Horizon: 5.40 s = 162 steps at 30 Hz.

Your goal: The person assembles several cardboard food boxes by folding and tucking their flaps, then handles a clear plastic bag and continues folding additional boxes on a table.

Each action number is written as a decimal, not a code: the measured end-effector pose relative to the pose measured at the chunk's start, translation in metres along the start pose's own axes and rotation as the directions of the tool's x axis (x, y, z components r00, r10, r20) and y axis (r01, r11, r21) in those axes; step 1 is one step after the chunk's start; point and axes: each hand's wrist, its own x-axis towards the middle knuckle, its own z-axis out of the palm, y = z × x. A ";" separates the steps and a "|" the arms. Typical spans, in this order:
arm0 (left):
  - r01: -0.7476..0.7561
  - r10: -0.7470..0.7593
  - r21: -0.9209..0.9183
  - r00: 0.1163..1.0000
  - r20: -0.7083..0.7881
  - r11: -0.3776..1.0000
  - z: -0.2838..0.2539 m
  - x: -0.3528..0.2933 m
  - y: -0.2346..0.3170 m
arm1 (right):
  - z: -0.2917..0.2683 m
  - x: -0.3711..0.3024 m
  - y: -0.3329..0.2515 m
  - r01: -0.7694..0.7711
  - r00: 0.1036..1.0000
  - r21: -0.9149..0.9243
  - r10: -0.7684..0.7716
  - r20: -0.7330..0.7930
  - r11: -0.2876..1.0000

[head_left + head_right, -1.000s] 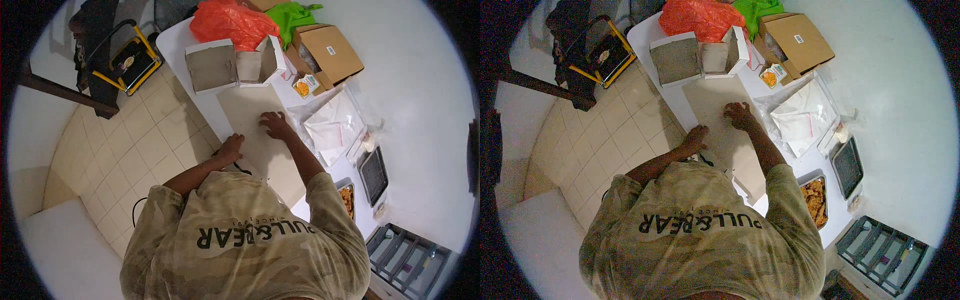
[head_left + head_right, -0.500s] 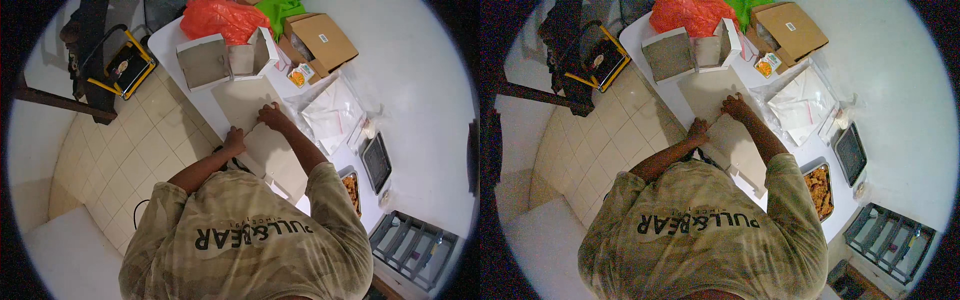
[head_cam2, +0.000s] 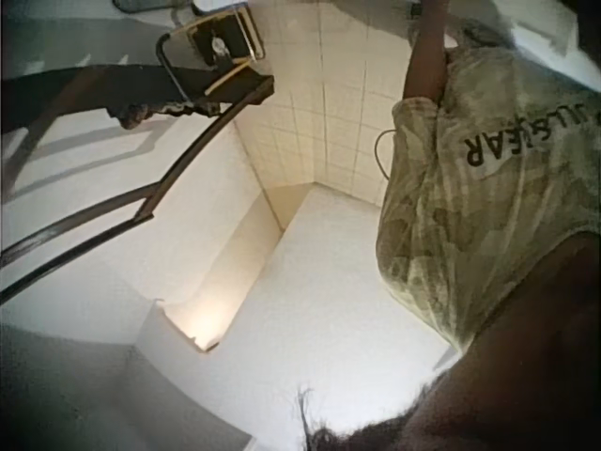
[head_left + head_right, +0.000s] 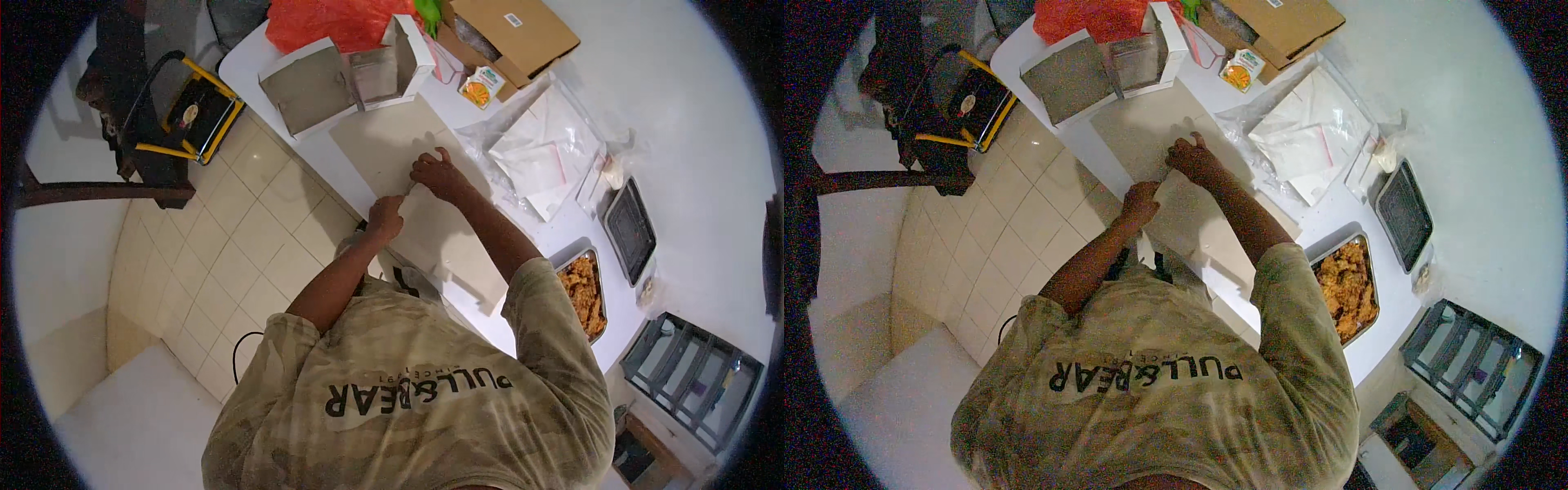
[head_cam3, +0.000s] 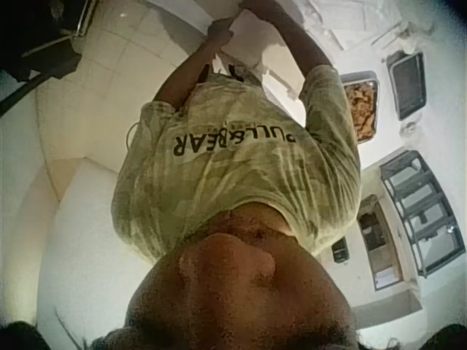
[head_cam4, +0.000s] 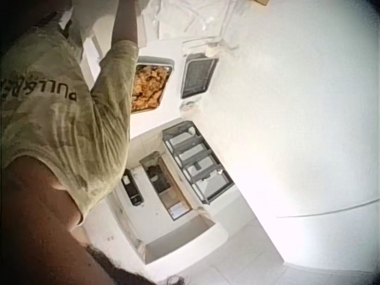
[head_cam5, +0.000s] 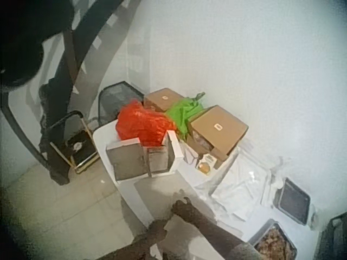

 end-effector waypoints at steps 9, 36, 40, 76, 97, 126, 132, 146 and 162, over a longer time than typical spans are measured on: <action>-0.248 0.372 0.563 0.921 -0.114 0.788 0.021 -0.027 0.021 | 0.013 -0.058 -0.041 -0.172 0.981 0.054 0.166 0.098 0.984; 0.420 -0.312 -0.603 0.908 0.280 0.679 -0.061 -0.010 0.025 | 0.001 -0.165 -0.078 -0.885 0.327 0.398 0.932 0.157 0.243; 0.438 -0.127 -0.889 0.897 0.423 0.133 -0.070 0.022 0.010 | 0.018 -0.178 -0.043 -0.586 0.336 0.810 0.917 0.214 0.026; 0.504 0.245 -0.676 0.673 0.697 0.537 -0.079 0.008 0.097 | 0.038 -0.131 -0.150 -0.672 0.534 0.594 0.845 -0.025 0.443; -0.044 0.214 -0.292 0.785 0.582 0.955 -0.081 -0.016 0.123 | -0.015 -0.134 -0.078 -0.863 0.441 0.410 0.835 0.328 0.295; -0.672 0.616 0.259 0.740 0.269 0.694 0.038 -0.006 0.103 | 0.020 -0.204 -0.202 -0.883 0.345 0.376 0.931 0.119 0.280; -0.744 0.595 0.317 0.664 0.452 0.589 0.017 -0.043 0.080 | 0.023 -0.208 -0.204 -0.865 0.363 0.409 0.925 0.113 0.290; -0.845 0.633 0.106 0.470 0.616 0.524 0.013 -0.056 0.087 | 0.031 -0.212 -0.198 -0.879 0.384 0.364 0.910 0.155 0.309; 0.183 -0.549 -0.807 0.812 -0.197 0.561 -0.023 -0.040 0.023 | 0.025 -0.192 -0.193 -0.951 0.213 0.252 0.971 0.111 0.180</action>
